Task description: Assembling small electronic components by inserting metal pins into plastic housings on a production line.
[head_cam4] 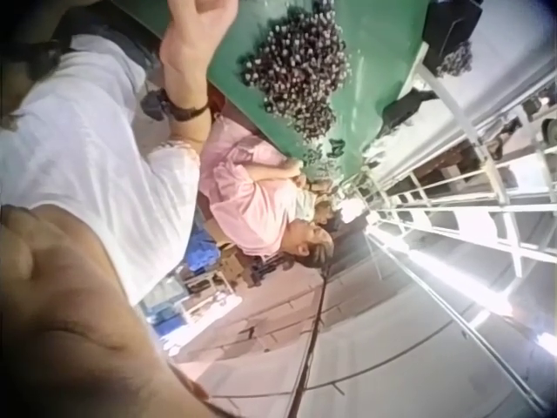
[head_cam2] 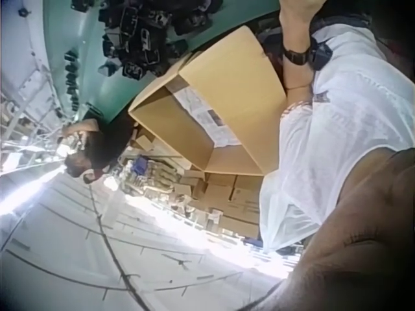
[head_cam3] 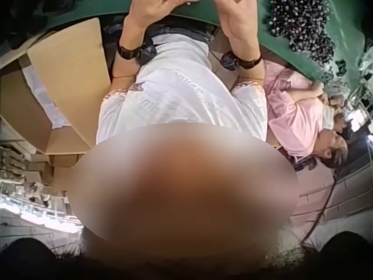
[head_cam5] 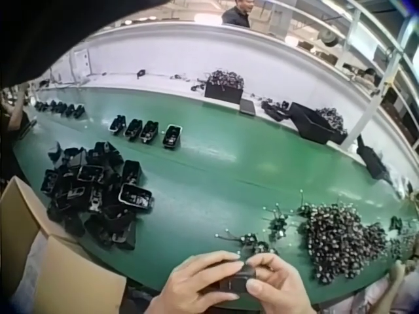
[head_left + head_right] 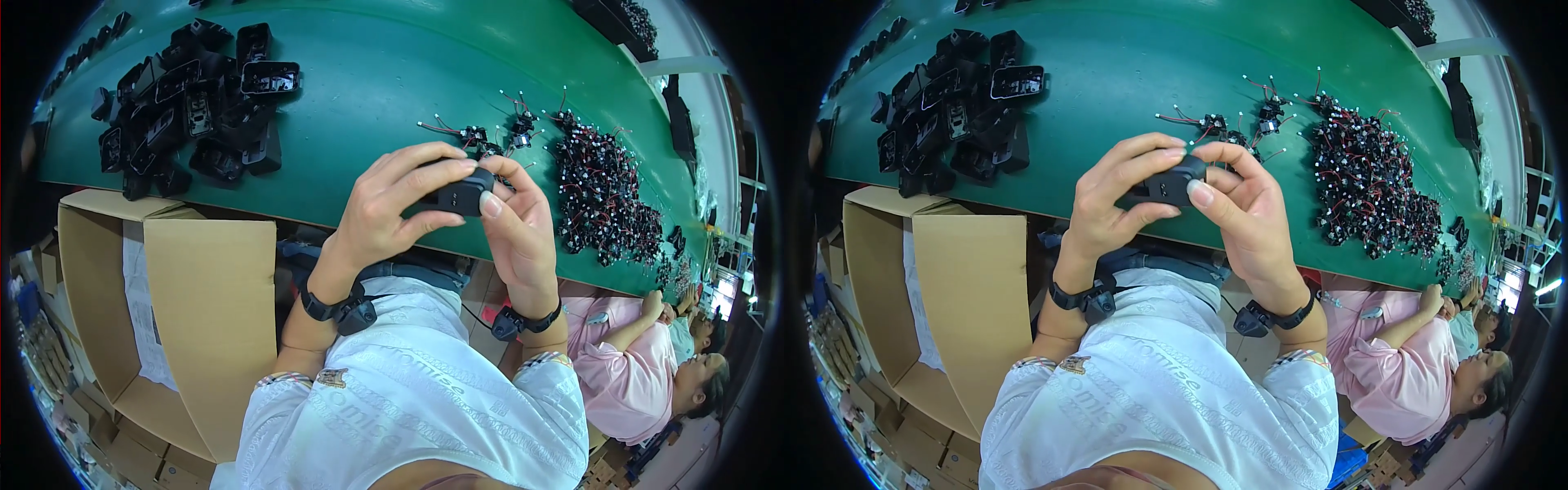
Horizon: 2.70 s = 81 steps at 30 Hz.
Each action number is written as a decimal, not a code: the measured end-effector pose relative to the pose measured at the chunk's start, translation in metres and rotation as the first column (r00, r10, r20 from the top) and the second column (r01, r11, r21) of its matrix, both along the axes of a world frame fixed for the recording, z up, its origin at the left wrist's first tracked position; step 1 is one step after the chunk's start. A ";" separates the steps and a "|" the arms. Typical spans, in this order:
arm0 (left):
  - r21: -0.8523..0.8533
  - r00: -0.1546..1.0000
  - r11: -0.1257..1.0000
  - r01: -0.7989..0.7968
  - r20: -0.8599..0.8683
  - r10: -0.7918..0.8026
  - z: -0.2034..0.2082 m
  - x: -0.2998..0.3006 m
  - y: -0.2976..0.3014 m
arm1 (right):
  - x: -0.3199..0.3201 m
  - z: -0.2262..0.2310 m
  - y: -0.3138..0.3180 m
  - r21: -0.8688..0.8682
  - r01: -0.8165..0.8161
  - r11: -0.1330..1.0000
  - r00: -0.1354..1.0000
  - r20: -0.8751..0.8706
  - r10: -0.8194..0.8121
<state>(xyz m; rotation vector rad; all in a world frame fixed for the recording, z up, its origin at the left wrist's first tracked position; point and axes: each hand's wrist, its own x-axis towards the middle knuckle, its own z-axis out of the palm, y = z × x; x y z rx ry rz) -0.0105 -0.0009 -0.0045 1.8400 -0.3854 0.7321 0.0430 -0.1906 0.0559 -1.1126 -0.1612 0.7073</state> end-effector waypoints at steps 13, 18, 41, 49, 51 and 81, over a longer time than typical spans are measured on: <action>-0.220 0.990 0.974 0.050 -0.121 -0.078 0.006 -0.007 -0.006 | 0.001 -0.003 0.001 -0.038 0.033 0.999 0.981 0.193 -0.025; -0.179 1.000 0.984 -0.002 0.030 0.007 -0.005 -0.002 -0.008 | -0.005 -0.008 0.005 0.008 -0.029 1.000 0.970 0.241 0.026; -0.853 0.830 0.479 0.208 -0.106 -0.548 0.009 -0.019 0.005 | 0.006 0.018 -0.004 -0.231 0.241 0.943 0.107 0.972 0.211; -0.811 0.876 0.522 0.264 -0.025 -0.482 0.003 -0.019 0.006 | 0.007 0.023 0.005 -0.412 0.245 0.878 0.075 0.911 0.406; -0.791 0.876 0.547 0.272 -0.031 -0.481 0.003 -0.016 0.008 | 0.003 0.027 0.008 -0.442 0.250 0.861 0.122 0.897 0.425; -0.403 0.894 0.802 -0.441 -0.278 0.352 0.021 -0.037 0.036 | 0.038 -0.036 -0.005 0.196 -0.150 0.969 0.978 -0.112 0.174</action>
